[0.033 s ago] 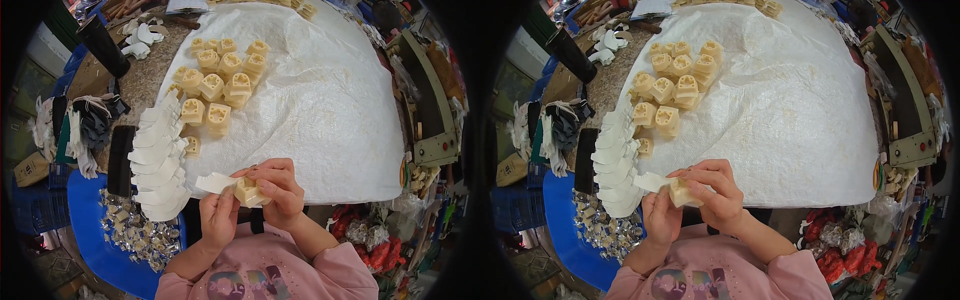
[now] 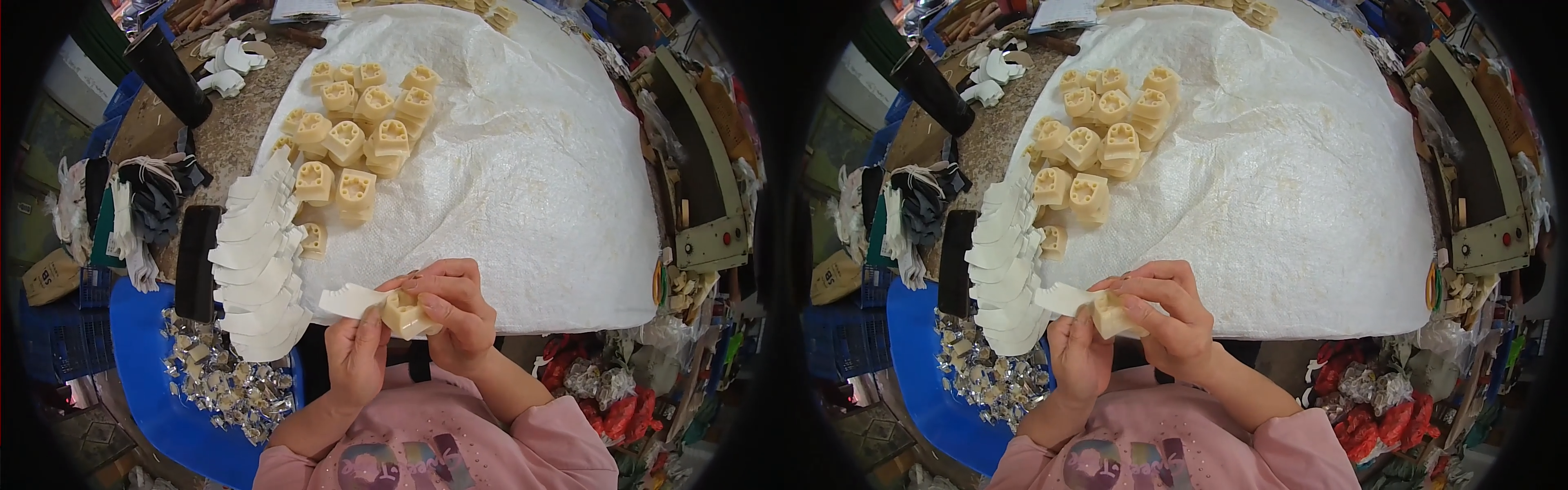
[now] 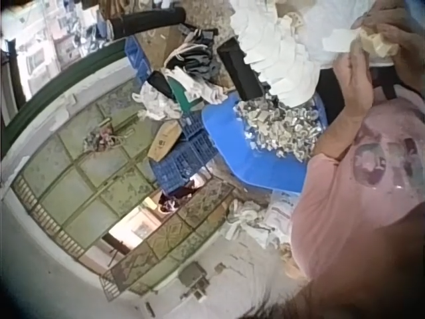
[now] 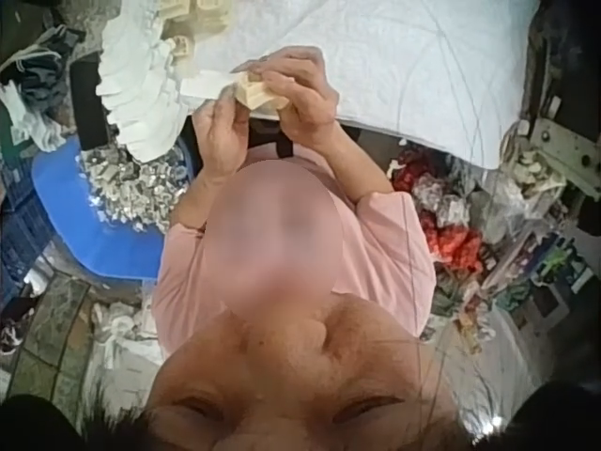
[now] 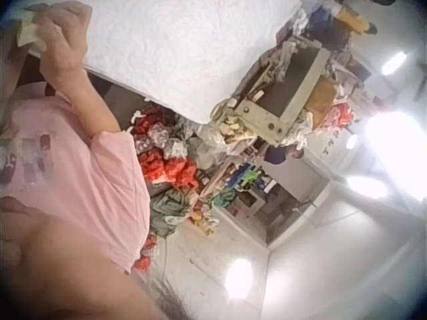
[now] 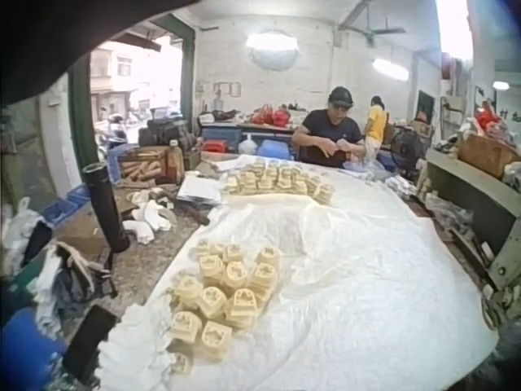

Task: Assembling small plastic shoe components with silver inserts.

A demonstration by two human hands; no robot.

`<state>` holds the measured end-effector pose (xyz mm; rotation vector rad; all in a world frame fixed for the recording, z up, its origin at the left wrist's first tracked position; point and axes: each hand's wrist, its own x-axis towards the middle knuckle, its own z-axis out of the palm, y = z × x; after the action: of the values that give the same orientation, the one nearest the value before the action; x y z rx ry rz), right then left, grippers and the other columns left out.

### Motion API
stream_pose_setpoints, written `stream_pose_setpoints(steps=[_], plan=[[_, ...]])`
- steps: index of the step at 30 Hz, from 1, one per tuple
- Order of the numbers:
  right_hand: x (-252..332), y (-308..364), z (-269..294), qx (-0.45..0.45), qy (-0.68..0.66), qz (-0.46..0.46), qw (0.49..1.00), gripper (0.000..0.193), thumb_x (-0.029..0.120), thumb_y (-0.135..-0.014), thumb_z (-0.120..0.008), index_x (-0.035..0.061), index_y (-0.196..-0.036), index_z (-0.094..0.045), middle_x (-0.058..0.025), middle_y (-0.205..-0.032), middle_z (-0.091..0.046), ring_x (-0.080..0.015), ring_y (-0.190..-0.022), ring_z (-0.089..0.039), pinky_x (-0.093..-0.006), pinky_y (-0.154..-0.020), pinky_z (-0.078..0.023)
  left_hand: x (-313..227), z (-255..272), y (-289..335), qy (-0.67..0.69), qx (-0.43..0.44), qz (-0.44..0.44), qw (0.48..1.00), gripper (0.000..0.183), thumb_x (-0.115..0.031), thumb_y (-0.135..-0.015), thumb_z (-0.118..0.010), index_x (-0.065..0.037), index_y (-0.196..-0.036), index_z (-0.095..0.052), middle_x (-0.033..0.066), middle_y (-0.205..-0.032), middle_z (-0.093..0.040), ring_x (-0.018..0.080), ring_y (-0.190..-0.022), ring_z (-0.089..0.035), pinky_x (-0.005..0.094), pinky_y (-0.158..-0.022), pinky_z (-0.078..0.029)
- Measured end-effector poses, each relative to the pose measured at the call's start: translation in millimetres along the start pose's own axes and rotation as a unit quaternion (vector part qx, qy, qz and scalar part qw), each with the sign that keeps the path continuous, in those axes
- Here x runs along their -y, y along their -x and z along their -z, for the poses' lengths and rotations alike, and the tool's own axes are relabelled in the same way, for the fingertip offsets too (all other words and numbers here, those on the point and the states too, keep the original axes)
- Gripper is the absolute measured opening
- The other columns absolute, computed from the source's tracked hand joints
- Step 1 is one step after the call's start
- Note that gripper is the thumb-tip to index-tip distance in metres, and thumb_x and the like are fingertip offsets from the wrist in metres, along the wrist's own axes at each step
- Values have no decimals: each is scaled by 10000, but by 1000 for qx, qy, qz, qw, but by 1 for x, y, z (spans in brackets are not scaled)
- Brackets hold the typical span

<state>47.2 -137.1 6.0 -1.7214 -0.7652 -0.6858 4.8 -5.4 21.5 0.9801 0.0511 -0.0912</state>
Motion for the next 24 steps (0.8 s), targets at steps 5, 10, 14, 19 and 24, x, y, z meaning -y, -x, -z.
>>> stream_pose_setpoints(steps=[5, 10, 14, 19, 24], plan=[[-2, -4, 3, 22, 95, 42, 994, 374, -17, -668, -620, 77, -1028, -575, -76, -984, -636, -250, -810, -518, -385, -713, -394, 0, 5, 3, -131, 6, -42, 991, 416, -180, -998, -336, 151, -1227, -442, 205, -1217, -529, 231, -1095, -543, 356, -957, -420], [-4, -5, -1, 8, 123, 45, 991, 377, 44, -632, -647, 113, -995, -573, -32, -921, -646, -223, -781, -483, -404, -735, -288, -6, 11, 0, -219, 30, -79, 972, 409, -172, -993, -327, 148, -1201, -474, 202, -1198, -543, 209, -1089, -533, 339, -946, -411], [-4, -5, 4, 20, 146, 44, 988, 346, 71, -622, -648, 135, -955, -578, -17, -915, -645, -218, -780, -478, -420, -757, -266, -15, 9, -8, -298, -7, -141, 944, 338, -142, -970, -401, 96, -1158, -549, 163, -1031, -648, 165, -913, -613, 264, -797, -472], [16, -21, 14, 116, 241, 28, 963, 304, 87, -602, -648, 135, -898, -597, -5, -879, -608, -214, -794, -489, -449, -764, -261, -26, 15, -2, -377, -62, -101, 918, 240, -93, -942, -480, 77, -1043, -617, 113, -857, -652, 85, -745, -561, 236, -646, -454], [17, -19, 16, 186, 243, -15, 952, 373, 40, -542, -643, 115, -903, -587, -1, -818, -557, -227, -750, -457, -452, -753, -245, -17, 14, -3, -409, -54, -102, 905, 181, -58, -917, -511, 62, -976, -632, 111, -766, -610, 109, -651, -532, 252, -561, -417]])
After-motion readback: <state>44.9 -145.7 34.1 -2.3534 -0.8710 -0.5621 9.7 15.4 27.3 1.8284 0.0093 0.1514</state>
